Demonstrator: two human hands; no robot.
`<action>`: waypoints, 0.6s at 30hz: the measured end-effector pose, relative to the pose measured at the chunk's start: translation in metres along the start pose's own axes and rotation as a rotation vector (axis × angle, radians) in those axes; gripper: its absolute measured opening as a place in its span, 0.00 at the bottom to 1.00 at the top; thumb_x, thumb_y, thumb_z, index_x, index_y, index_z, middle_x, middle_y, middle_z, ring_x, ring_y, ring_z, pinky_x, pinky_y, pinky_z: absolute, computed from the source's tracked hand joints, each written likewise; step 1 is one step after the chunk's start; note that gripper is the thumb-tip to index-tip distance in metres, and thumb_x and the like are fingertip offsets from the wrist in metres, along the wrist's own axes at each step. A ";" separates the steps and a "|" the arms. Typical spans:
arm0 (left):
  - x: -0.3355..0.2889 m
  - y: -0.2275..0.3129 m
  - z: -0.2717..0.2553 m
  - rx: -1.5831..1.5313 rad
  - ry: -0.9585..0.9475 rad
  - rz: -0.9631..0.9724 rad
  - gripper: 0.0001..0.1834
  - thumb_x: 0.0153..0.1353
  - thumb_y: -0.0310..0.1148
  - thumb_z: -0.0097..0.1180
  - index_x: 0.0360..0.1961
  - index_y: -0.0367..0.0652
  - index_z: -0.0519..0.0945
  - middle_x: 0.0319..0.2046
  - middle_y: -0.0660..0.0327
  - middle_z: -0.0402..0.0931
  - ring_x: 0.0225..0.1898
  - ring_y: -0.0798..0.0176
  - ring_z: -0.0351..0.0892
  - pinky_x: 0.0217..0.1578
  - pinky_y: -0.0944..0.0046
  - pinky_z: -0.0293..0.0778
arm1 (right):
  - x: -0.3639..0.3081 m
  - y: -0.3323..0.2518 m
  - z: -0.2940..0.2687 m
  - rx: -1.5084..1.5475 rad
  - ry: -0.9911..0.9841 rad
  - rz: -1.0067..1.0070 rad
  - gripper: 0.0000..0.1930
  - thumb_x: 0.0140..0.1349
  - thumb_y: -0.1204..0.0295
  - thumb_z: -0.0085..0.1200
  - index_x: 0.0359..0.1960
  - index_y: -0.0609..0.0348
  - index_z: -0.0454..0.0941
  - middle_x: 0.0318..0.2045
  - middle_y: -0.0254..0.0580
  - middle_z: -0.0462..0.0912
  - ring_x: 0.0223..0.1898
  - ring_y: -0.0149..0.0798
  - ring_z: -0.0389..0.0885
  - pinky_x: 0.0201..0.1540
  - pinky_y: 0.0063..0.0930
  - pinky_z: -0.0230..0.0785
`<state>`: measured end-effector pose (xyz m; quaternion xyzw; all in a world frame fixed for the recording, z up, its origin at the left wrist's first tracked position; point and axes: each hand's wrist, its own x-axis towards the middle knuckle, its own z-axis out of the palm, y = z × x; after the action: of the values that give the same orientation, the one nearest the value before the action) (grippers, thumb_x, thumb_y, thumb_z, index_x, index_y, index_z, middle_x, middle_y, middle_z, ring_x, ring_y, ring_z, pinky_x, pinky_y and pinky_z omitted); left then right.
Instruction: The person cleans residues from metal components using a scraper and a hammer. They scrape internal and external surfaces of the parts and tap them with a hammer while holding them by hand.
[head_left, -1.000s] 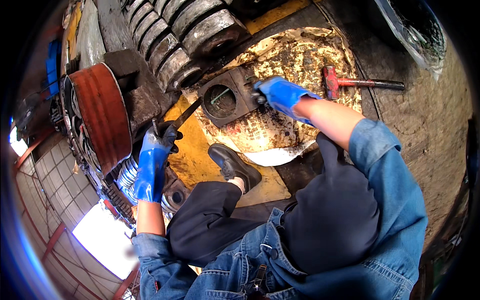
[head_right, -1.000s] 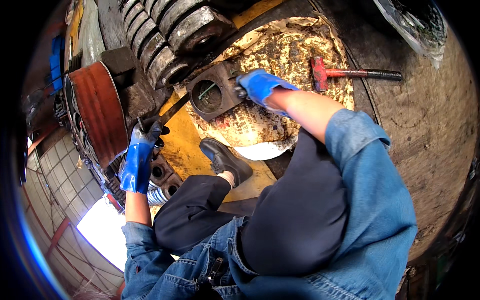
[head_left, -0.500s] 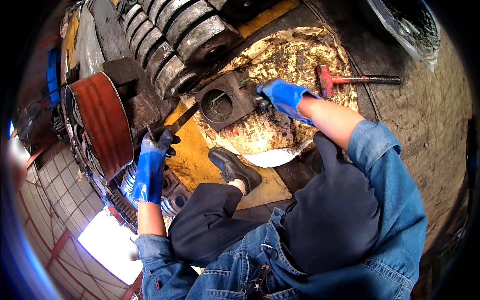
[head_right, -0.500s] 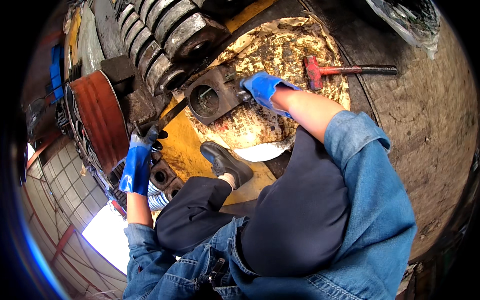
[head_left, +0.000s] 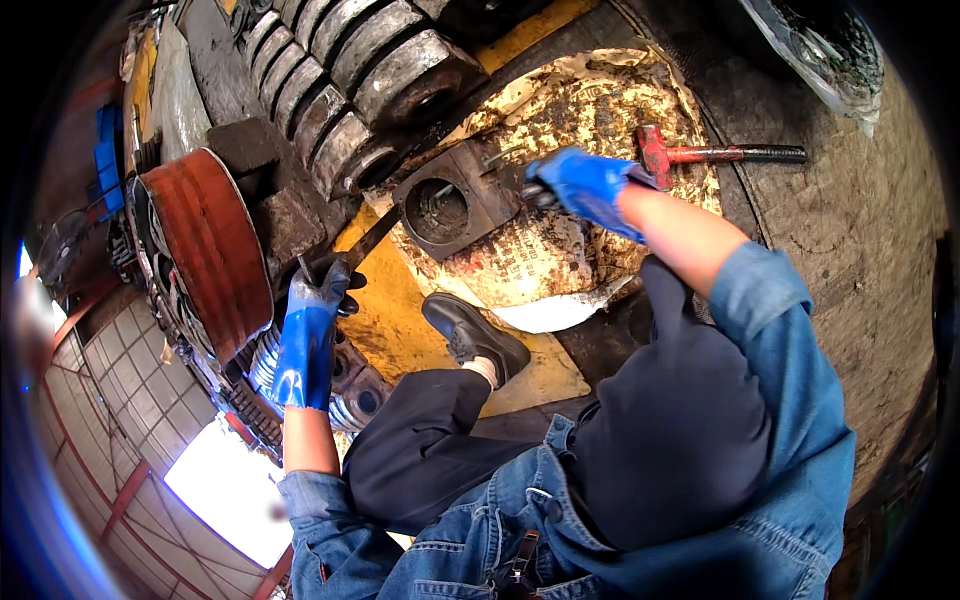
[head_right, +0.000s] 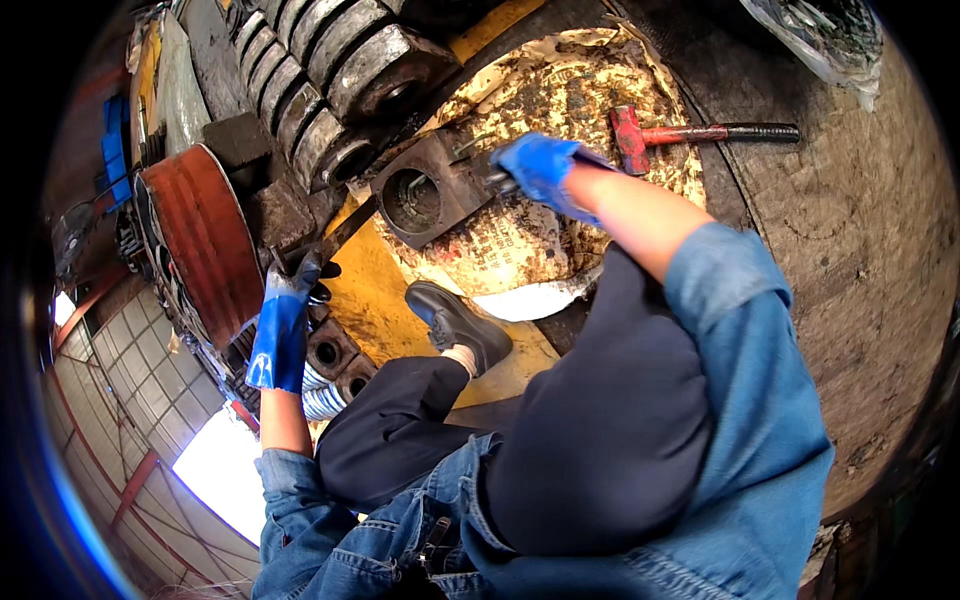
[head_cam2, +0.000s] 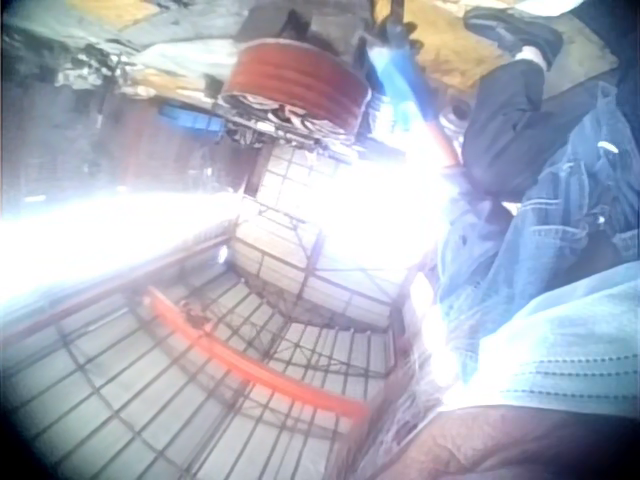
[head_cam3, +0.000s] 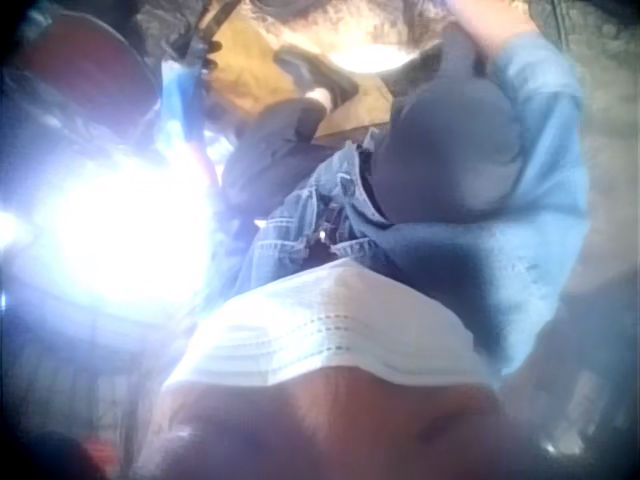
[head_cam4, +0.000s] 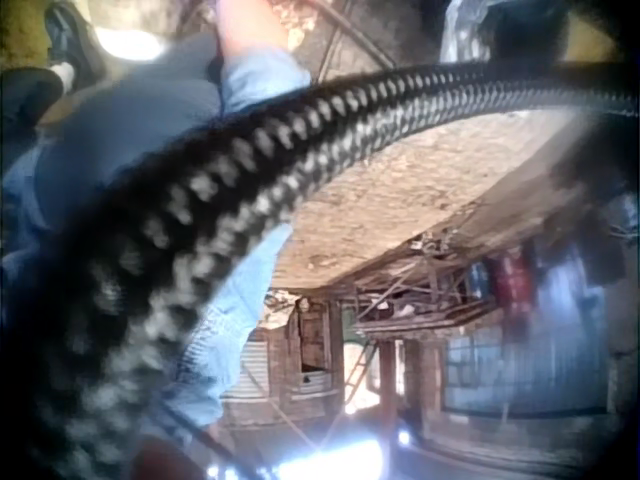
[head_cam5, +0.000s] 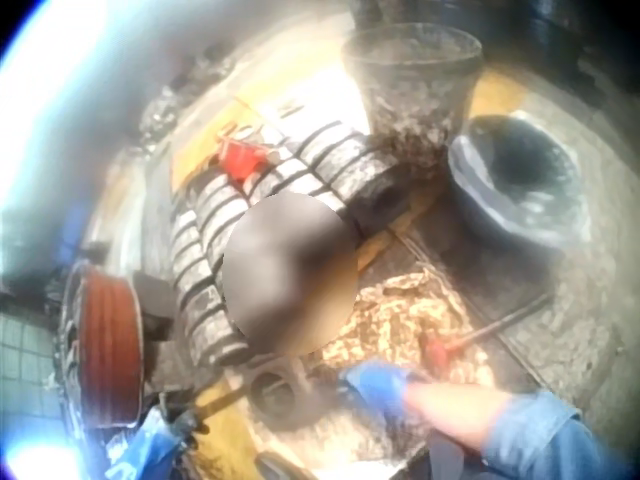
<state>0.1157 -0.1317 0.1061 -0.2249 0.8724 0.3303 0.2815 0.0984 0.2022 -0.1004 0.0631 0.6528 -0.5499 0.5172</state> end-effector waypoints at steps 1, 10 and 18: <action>0.001 0.004 0.001 -0.008 0.005 0.004 0.20 0.62 0.39 0.55 0.48 0.34 0.75 0.29 0.54 0.81 0.16 0.69 0.73 0.18 0.71 0.69 | 0.021 0.026 -0.006 0.604 0.079 0.117 0.07 0.63 0.79 0.43 0.37 0.62 0.75 0.28 0.40 0.75 0.23 0.27 0.68 0.19 0.20 0.62; -0.005 0.006 0.001 -0.131 0.027 -0.046 0.19 0.63 0.39 0.54 0.48 0.34 0.76 0.29 0.53 0.82 0.15 0.69 0.73 0.17 0.72 0.69 | -0.017 0.102 -0.052 -0.239 0.369 -0.451 0.03 0.58 0.77 0.51 0.32 0.55 0.77 0.22 0.39 0.78 0.21 0.34 0.74 0.24 0.29 0.67; -0.004 -0.001 -0.003 -0.087 0.038 -0.034 0.19 0.63 0.39 0.54 0.47 0.34 0.77 0.30 0.54 0.82 0.15 0.70 0.73 0.17 0.73 0.69 | -0.031 0.072 -0.034 0.317 0.301 -0.173 0.06 0.62 0.74 0.48 0.32 0.61 0.77 0.22 0.39 0.77 0.19 0.30 0.73 0.18 0.25 0.64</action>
<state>0.1186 -0.1338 0.1098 -0.2582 0.8584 0.3588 0.2603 0.1394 0.2719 -0.1291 0.1685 0.6311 -0.6722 0.3486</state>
